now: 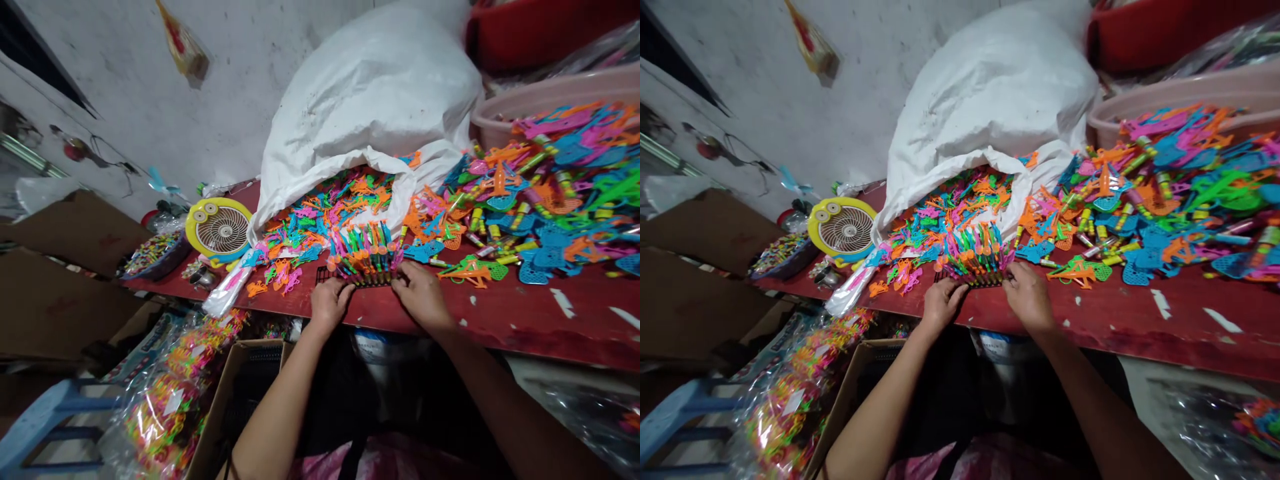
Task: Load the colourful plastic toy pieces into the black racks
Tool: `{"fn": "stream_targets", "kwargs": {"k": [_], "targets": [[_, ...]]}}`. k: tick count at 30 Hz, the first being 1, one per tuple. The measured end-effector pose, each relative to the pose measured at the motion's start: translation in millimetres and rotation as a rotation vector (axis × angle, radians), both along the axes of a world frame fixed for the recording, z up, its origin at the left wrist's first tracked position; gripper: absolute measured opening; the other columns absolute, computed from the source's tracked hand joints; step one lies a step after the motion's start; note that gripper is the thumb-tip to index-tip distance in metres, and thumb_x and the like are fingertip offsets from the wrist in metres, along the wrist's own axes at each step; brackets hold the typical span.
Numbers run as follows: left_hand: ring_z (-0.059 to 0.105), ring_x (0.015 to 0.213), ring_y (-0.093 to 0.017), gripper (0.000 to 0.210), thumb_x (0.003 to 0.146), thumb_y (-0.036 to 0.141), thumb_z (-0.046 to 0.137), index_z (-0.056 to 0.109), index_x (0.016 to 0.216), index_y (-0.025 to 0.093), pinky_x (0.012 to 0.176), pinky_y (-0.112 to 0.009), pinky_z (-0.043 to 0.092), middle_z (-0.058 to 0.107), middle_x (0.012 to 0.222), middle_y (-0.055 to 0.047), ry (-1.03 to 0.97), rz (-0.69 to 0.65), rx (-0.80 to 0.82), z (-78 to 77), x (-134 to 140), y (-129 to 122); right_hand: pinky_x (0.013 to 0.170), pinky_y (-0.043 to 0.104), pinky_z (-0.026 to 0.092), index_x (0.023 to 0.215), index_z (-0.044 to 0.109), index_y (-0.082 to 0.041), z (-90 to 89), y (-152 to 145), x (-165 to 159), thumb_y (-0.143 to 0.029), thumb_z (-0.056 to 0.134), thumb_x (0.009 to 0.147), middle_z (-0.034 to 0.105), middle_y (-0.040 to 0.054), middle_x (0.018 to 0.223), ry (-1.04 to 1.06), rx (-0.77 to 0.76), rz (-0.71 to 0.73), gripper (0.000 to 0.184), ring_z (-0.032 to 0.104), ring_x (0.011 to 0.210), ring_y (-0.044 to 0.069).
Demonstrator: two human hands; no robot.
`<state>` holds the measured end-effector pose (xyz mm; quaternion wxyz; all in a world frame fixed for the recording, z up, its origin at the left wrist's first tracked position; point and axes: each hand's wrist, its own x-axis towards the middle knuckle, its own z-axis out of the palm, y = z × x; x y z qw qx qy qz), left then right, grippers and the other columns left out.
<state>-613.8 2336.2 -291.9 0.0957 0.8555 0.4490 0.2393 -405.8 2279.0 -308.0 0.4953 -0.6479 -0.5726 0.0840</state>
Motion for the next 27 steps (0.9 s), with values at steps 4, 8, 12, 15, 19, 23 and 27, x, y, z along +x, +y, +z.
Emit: {"fn": "stream_targets", "kwargs": {"k": [4,8,12,15,19,23,27], "targets": [[0.064,0.074,-0.017,0.028,0.093,0.038,0.055,0.071,0.080,0.019,0.064,-0.025,0.039,0.070,0.077,-0.006,0.020,0.048,0.026,0.7,5,-28,0.061,0.028,0.040,0.078,0.061,-0.020,-0.3,-11,15,-0.025,0.055,0.074,0.055,-0.0001,0.069,0.049,-0.080,0.039,0.009,0.052,0.062,0.015],[0.065,0.072,-0.019,0.030,0.091,0.042,0.057,0.072,0.077,0.020,0.062,-0.027,0.038,0.072,0.076,-0.007,0.058,0.143,-0.023,4.2,17,-42,0.065,0.030,0.047,0.102,0.062,-0.018,4.4,-34,6,-0.030,0.061,0.076,0.058,0.0046,0.088,0.089,0.030,-0.123,0.028,0.056,0.070,0.016],[0.064,0.072,-0.020,0.030,0.091,0.044,0.056,0.074,0.081,0.022,0.064,-0.030,0.038,0.072,0.079,-0.008,0.067,0.173,-0.038,4.8,38,-56,0.071,0.031,0.049,0.105,0.061,-0.021,13.9,-57,-22,-0.033,0.060,0.084,0.060,0.0050,0.092,0.047,0.111,-0.120,0.024,0.058,0.076,0.017],[0.063,0.070,-0.020,0.027,0.090,0.039,0.056,0.072,0.079,0.021,0.064,-0.032,0.037,0.071,0.075,-0.008,0.083,0.146,-0.044,2.5,55,-72,0.070,0.031,0.047,0.097,0.061,-0.022,19.8,-64,-35,-0.034,0.060,0.086,0.059,0.0035,0.087,-0.064,0.109,-0.012,0.017,0.057,0.076,0.017],[0.063,0.072,-0.021,0.028,0.093,0.032,0.051,0.070,0.077,0.018,0.065,-0.035,0.035,0.070,0.075,-0.009,0.067,0.095,-0.031,0.4,72,-88,0.063,0.030,0.041,0.079,0.053,-0.022,25.9,-66,-33,-0.034,0.058,0.089,0.051,0.0003,0.073,-0.148,0.097,-0.080,0.017,0.050,0.066,0.016],[0.063,0.078,-0.021,0.019,0.090,0.027,0.053,0.069,0.086,0.019,0.070,-0.036,0.037,0.071,0.084,-0.007,0.053,0.026,-0.092,5.8,72,-91,0.067,0.030,0.043,0.088,0.058,-0.021,28.2,-71,-24,-0.036,0.058,0.090,0.057,0.0027,0.080,-0.106,0.110,-0.054,0.015,0.055,0.072,0.017],[0.059,0.089,-0.023,0.018,0.087,0.035,0.059,0.069,0.094,0.023,0.076,-0.037,0.038,0.068,0.094,-0.006,-0.029,0.038,-0.084,11.5,54,-88,0.067,0.030,0.046,0.090,0.063,-0.021,23.3,-74,-14,-0.040,0.059,0.089,0.062,0.0032,0.082,-0.008,0.048,-0.003,0.020,0.058,0.073,0.018]]}}
